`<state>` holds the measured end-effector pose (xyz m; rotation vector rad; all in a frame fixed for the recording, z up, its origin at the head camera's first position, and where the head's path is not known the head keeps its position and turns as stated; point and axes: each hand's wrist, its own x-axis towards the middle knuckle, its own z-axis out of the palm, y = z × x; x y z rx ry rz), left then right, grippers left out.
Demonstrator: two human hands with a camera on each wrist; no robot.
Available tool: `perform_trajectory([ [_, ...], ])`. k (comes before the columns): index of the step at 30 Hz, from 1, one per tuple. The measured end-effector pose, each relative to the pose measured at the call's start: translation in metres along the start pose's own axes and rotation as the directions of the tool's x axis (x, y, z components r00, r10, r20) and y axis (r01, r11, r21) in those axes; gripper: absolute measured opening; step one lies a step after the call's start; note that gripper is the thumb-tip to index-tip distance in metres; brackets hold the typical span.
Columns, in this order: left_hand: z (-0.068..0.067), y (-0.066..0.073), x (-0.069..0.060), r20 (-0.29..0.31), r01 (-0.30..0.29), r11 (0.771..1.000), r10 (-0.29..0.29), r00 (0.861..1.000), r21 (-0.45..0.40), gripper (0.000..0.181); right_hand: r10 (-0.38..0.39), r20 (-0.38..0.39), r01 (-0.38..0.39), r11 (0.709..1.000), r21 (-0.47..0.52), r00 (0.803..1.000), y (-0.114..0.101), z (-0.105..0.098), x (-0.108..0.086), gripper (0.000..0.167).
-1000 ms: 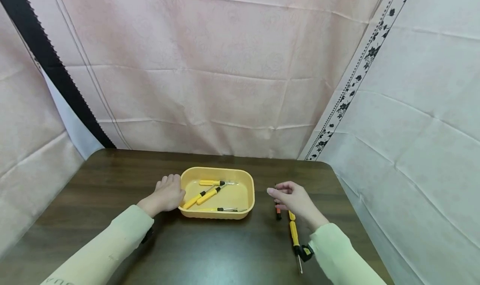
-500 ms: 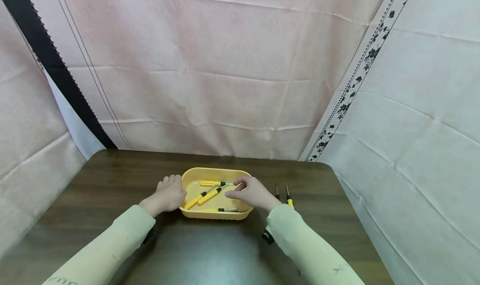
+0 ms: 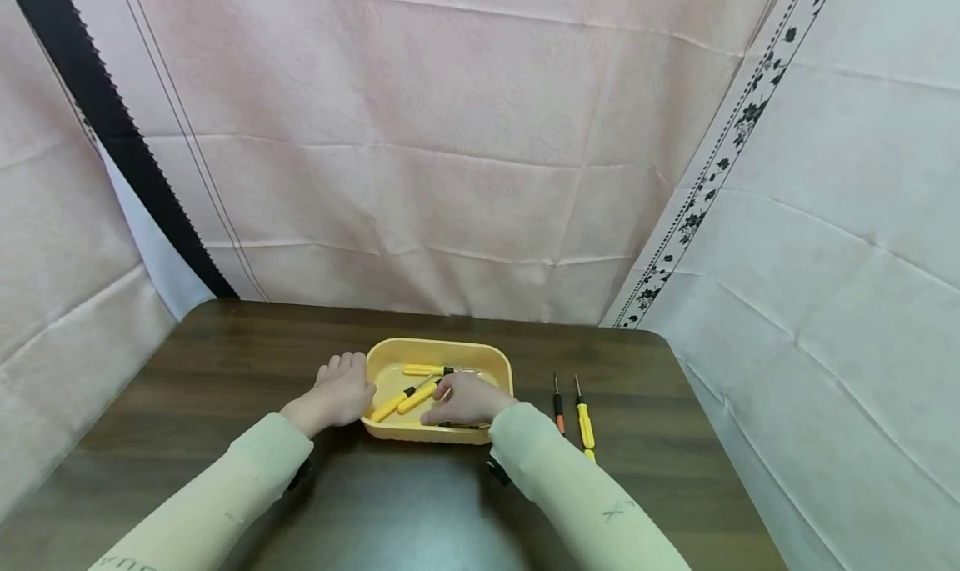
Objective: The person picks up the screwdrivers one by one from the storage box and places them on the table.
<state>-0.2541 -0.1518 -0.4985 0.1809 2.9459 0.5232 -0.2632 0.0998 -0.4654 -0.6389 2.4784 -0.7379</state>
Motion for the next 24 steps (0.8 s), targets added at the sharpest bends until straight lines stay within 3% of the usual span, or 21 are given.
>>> perform_trajectory([
  [10, 0.0, 0.001, -0.001, -0.015, 0.001, 1.0, -0.001, 1.0, 0.008, 0.037, 0.0, 0.043, 0.004, 0.996, -0.088, 0.999, -0.003, 0.011, 0.008, 0.026],
  [18, 0.0, 0.001, -0.002, -0.015, -0.003, 1.0, 0.003, 1.0, 0.009, 0.036, -0.007, 0.055, 0.011, 0.998, -0.066, 0.998, -0.002, 0.016, 0.011, 0.006],
  [24, -0.002, 0.003, -0.004, -0.013, -0.011, 1.0, 0.011, 1.0, 0.004, 0.035, -0.002, 0.058, 0.006, 0.997, -0.074, 0.998, -0.001, 0.018, 0.012, 0.003],
])
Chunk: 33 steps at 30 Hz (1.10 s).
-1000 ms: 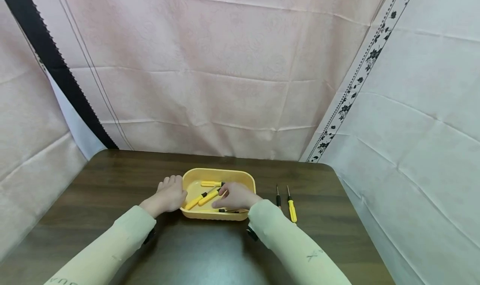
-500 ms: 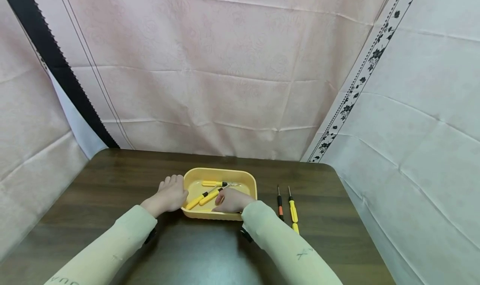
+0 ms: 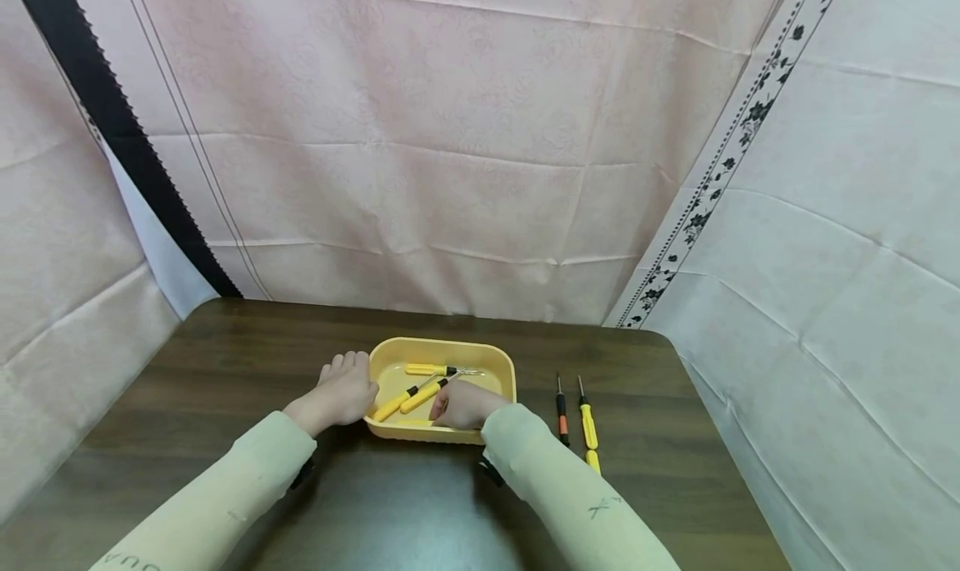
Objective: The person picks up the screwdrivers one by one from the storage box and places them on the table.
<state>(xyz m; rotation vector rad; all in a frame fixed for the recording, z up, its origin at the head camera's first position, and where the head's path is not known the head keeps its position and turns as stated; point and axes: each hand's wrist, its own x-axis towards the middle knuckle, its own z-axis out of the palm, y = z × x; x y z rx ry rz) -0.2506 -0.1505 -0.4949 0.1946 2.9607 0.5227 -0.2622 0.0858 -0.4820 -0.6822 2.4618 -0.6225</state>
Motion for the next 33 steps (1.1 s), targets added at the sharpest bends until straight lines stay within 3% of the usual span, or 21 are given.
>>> perform_trajectory([
  [6, 0.0, 0.001, 0.0, 0.006, 0.0, 1.0, 0.0, 1.0, -0.001, 0.035, 0.003, 0.02, -0.001, 0.999, -0.052, 1.0, 0.002, 0.0, 0.0, 0.01],
  [15, 0.003, 0.0, 0.003, -0.003, 0.004, 1.0, -0.004, 1.0, 0.014, 0.034, -0.015, -0.012, 0.015, 1.0, -0.004, 1.0, 0.008, -0.008, 0.0, 0.012],
  [18, 0.002, -0.001, 0.003, 0.004, 0.005, 1.0, -0.006, 1.0, 0.016, 0.033, -0.01, -0.055, 0.012, 0.999, 0.044, 0.998, 0.008, -0.013, -0.001, 0.009],
  [21, 0.002, -0.001, 0.003, 0.01, 0.004, 1.0, -0.004, 1.0, 0.014, 0.032, -0.012, -0.126, 0.034, 0.984, 0.174, 0.992, 0.01, -0.022, -0.008, 0.01],
  [25, 0.003, -0.002, 0.001, -0.004, 0.002, 1.0, -0.002, 1.0, 0.026, 0.032, 0.012, -0.225, 0.076, 0.923, 0.377, 0.974, 0.014, -0.039, -0.023, 0.019],
  [29, 0.004, -0.002, -0.003, -0.02, 0.004, 0.999, -0.003, 1.0, 0.041, 0.032, 0.08, -0.24, 0.075, 0.815, 0.574, 0.968, 0.025, -0.053, -0.045, 0.029],
  [33, 0.004, 0.001, -0.006, -0.059, -0.01, 0.998, 0.013, 0.998, 0.056, 0.034, 0.091, -0.209, 0.087, 0.698, 0.711, 0.974, 0.042, -0.058, -0.073, 0.035],
])
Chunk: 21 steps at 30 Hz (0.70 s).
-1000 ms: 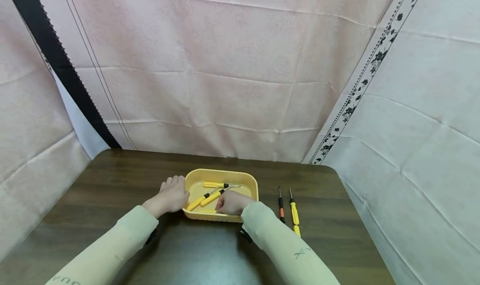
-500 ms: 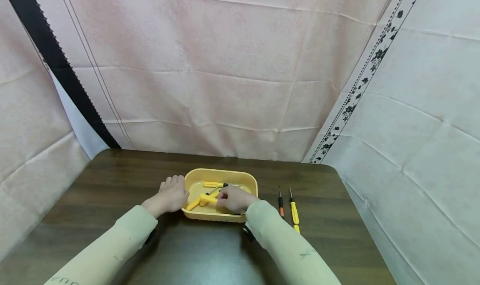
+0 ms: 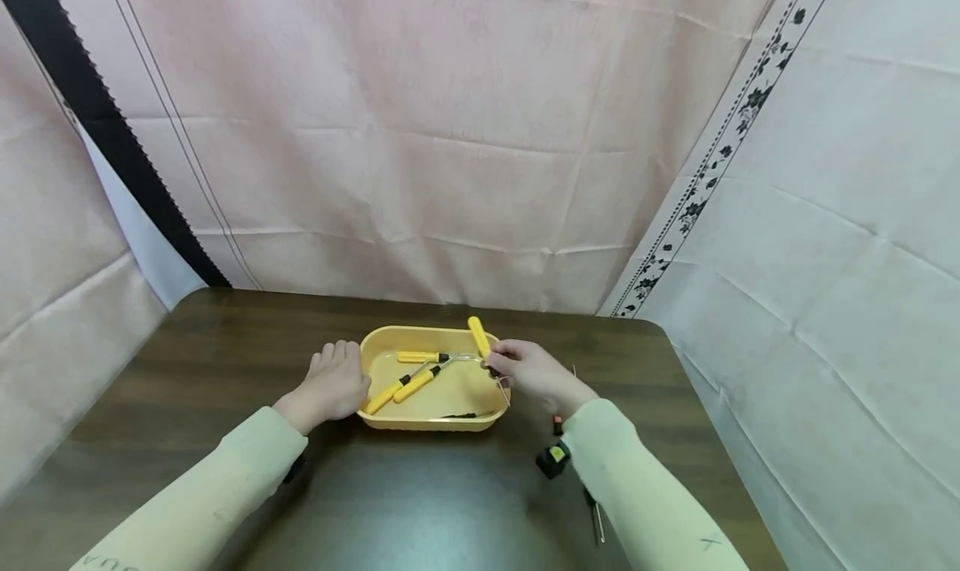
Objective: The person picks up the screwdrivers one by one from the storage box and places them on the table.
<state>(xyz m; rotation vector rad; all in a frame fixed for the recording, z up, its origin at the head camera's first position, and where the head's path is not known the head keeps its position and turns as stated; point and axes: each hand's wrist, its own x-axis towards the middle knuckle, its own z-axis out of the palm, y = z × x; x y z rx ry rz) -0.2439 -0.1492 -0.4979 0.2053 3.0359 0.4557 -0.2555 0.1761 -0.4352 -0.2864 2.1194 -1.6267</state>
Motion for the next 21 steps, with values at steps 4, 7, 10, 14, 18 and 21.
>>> perform_trajectory([
  [4, -0.005, 0.002, -0.002, -0.014, -0.009, 1.0, 0.009, 1.0, 0.016, 0.034, 0.005, 0.019, -0.007, 0.995, 0.096, 1.0, 0.007, -0.019, -0.021, 0.04],
  [7, -0.006, 0.004, -0.004, -0.011, -0.012, 1.0, 0.013, 1.0, 0.028, 0.033, 0.022, 0.01, -0.023, 0.988, 0.15, 1.0, 0.014, -0.032, -0.038, 0.043],
  [10, -0.006, 0.005, -0.004, -0.021, -0.016, 0.999, 0.017, 1.0, 0.038, 0.034, 0.049, -0.013, -0.046, 0.984, 0.172, 0.999, 0.023, -0.042, -0.054, 0.042],
  [14, -0.004, 0.006, -0.003, -0.018, -0.022, 0.999, 0.022, 1.0, 0.035, 0.035, 0.097, -0.055, -0.086, 0.98, 0.18, 0.994, 0.033, -0.049, -0.069, 0.035],
  [18, -0.003, 0.005, -0.001, -0.003, -0.018, 1.0, 0.018, 1.0, 0.025, 0.035, 0.113, -0.099, -0.092, 0.975, 0.201, 0.989, 0.041, -0.049, -0.076, 0.034],
  [21, -0.003, 0.003, 0.001, 0.002, -0.011, 1.0, 0.011, 1.0, 0.018, 0.033, 0.121, -0.126, -0.093, 0.974, 0.207, 0.985, 0.046, -0.047, -0.078, 0.034],
])
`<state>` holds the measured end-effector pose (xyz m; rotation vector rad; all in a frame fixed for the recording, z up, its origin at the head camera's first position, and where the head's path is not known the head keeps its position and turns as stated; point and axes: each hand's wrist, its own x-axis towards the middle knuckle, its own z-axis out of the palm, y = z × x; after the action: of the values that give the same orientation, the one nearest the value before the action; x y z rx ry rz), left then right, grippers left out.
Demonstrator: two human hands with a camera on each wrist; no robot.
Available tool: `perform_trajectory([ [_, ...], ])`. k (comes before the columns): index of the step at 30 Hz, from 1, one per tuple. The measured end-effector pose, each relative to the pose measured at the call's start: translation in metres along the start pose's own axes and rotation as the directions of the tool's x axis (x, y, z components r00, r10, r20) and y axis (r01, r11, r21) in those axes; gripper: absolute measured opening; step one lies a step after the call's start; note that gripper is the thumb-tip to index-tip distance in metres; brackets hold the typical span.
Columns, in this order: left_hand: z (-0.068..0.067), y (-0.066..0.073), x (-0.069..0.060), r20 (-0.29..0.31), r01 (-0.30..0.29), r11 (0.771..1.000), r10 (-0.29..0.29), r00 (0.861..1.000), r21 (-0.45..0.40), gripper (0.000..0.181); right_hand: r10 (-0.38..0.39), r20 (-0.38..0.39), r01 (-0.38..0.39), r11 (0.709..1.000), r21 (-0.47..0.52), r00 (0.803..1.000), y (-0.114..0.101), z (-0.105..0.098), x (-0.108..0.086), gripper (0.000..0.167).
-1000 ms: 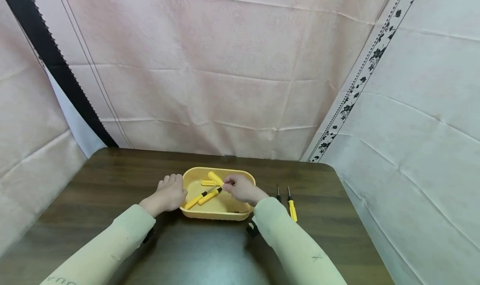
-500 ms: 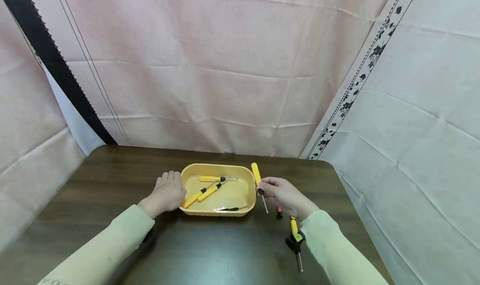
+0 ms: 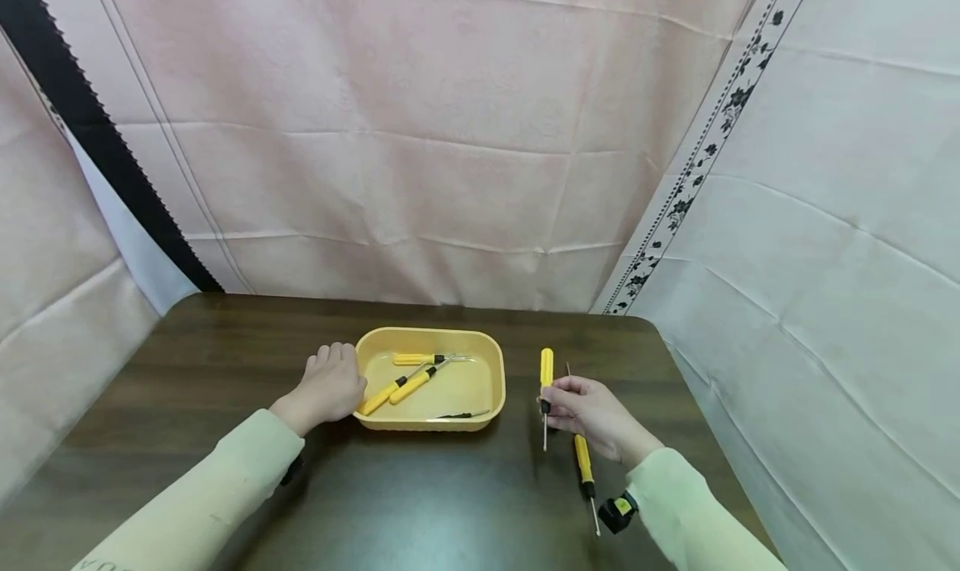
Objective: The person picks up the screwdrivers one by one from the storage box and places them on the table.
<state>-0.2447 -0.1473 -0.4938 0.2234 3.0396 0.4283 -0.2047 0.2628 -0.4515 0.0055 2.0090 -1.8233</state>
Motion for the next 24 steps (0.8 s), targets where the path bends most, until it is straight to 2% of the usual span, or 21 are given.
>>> perform_trajectory([
  [6, -0.001, -0.004, 0.004, 0.025, 0.018, 0.999, -0.018, 1.0, -0.027, 0.034, 0.037, -0.029, -0.038, 0.999, -0.016, 0.999, 0.01, -0.001, -0.002, 0.033],
  [13, 0.0, 0.0, 0.004, 0.056, 0.029, 0.997, -0.025, 0.998, -0.074, 0.038, 0.081, -0.062, -0.087, 0.991, -0.102, 0.995, 0.026, -0.001, -0.01, 0.032],
  [20, -0.003, -0.003, 0.004, 0.051, 0.028, 0.998, -0.026, 0.998, -0.057, 0.032, 0.091, -0.102, -0.109, 0.975, -0.194, 0.991, 0.035, 0.011, -0.018, 0.03],
  [24, -0.003, -0.002, 0.005, 0.067, 0.031, 0.998, -0.026, 0.997, -0.063, 0.034, 0.108, -0.124, -0.134, 0.964, -0.23, 0.986, 0.041, 0.016, -0.021, 0.03],
])
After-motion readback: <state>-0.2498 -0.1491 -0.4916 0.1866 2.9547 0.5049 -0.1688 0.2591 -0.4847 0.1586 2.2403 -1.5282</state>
